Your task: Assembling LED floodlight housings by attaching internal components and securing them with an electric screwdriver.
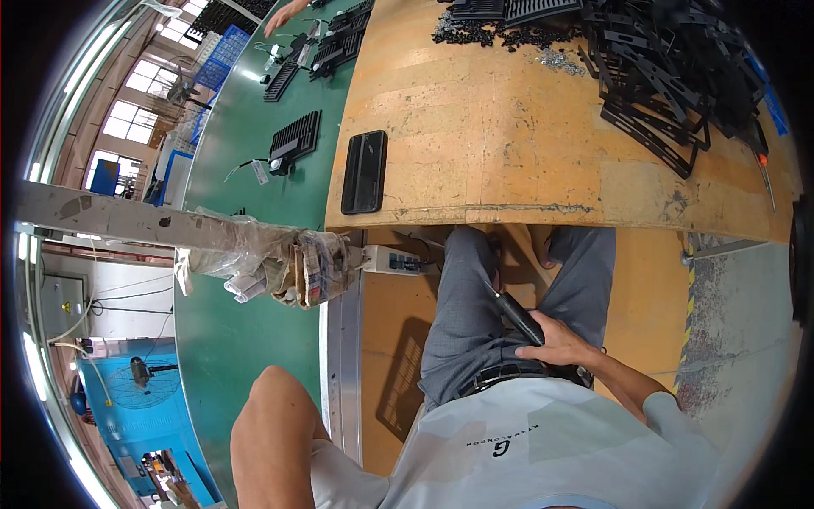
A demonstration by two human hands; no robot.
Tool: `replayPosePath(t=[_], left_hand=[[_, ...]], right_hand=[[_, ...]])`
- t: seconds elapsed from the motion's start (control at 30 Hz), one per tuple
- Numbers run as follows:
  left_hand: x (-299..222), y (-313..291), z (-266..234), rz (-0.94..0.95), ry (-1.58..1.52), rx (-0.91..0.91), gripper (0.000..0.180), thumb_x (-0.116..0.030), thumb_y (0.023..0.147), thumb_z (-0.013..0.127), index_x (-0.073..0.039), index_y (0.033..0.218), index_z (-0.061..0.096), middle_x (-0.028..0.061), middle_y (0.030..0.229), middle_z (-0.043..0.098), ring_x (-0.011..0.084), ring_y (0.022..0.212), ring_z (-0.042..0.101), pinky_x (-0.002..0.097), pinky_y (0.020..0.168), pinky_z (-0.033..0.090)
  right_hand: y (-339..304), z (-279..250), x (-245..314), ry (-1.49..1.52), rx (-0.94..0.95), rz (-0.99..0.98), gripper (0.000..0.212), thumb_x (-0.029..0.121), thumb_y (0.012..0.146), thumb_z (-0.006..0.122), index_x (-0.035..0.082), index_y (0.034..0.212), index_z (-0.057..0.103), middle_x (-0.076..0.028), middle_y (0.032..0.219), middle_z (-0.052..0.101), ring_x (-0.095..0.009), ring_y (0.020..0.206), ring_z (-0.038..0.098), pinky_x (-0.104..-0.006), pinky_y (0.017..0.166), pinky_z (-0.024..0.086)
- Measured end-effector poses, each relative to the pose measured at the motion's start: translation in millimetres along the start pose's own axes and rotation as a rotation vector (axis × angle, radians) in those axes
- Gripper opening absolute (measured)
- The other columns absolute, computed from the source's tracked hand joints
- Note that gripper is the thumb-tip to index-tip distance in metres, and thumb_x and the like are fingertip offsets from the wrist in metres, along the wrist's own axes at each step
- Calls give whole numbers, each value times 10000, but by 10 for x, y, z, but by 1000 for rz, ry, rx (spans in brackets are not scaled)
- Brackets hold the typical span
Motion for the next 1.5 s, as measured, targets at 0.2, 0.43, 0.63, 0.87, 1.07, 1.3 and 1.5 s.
replayPosePath(t=[0.2, 0.43, 0.63, 0.87, 1.07, 1.3, 1.5], left_hand=[[1, -114, 43, -78, 48, -60, 207, -245, 817, 688, -131, 710, 552, 6, 675, 556, 194, 671, 565, 338, 578, 428], [72, -1306, 114, -235, 282, -622, 262, -183, 934, 674, -38, 716, 664, 101, 682, 641, 278, 632, 645, 363, 604, 513], [40, -5047, 1096, -1347, 775, -2168, 209, -171, 877, 708, 12, 976, 690, 103, 887, 714, 159, 819, 662, 306, 796, 527], [506, -6549, 718, -2069, 1678, -1448, 535, -426, 944, 633, -119, 1378, 575, 115, 1381, 579, 285, 1342, 480, 587, 1099, 322], [669, -6211, 473, -1713, 1466, -1359, 316, -269, 989, 547, -28, 811, 650, 182, 822, 618, 372, 793, 612, 505, 716, 488], [818, -5076, 813, -1659, 1228, -1100, 713, -612, 743, 730, -280, 1363, 611, 196, 1566, 315, 468, 1478, 184, 764, 1065, 210], [460, -5304, 1696, -1915, 1085, -1255, 663, -637, 767, 690, -241, 1297, 639, 188, 1493, 414, 424, 1358, 380, 647, 995, 376]], right_hand=[[16, -72, 177, -10, 20, 52, 736, 357, 779, 829, -7, 1326, 499, -132, 882, 643, -233, 728, 663, -372, 708, 525], [142, 63, -17, -31, -62, 26, 675, 312, 764, 838, 14, 1292, 542, -164, 1031, 671, -274, 978, 653, -394, 861, 508], [201, 196, 241, -17, -30, -35, 564, 200, 793, 828, -9, 1224, 530, -51, 766, 593, -140, 549, 595, -311, 522, 492], [230, 207, 237, -173, -94, 50, 618, 284, 740, 855, -15, 1195, 562, -96, 903, 617, -198, 815, 592, -346, 739, 495], [317, 353, 178, -79, -61, 100, 527, 167, 786, 810, -6, 1216, 559, -65, 956, 611, -185, 875, 579, -332, 783, 491], [536, 593, 199, 75, 146, 393, 588, 97, 880, 732, 35, 1398, 459, -45, 1023, 584, -147, 925, 598, -287, 824, 491], [766, 706, 360, 93, 125, 317, 551, 51, 884, 721, 28, 1379, 480, -30, 884, 598, -125, 694, 605, -268, 617, 500]])
Point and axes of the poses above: each hand's wrist, its own y-axis towards the middle knuckle, its own z-axis out of the palm, x = y × z, the point moved 7 cm from there along y, towards the middle knuckle
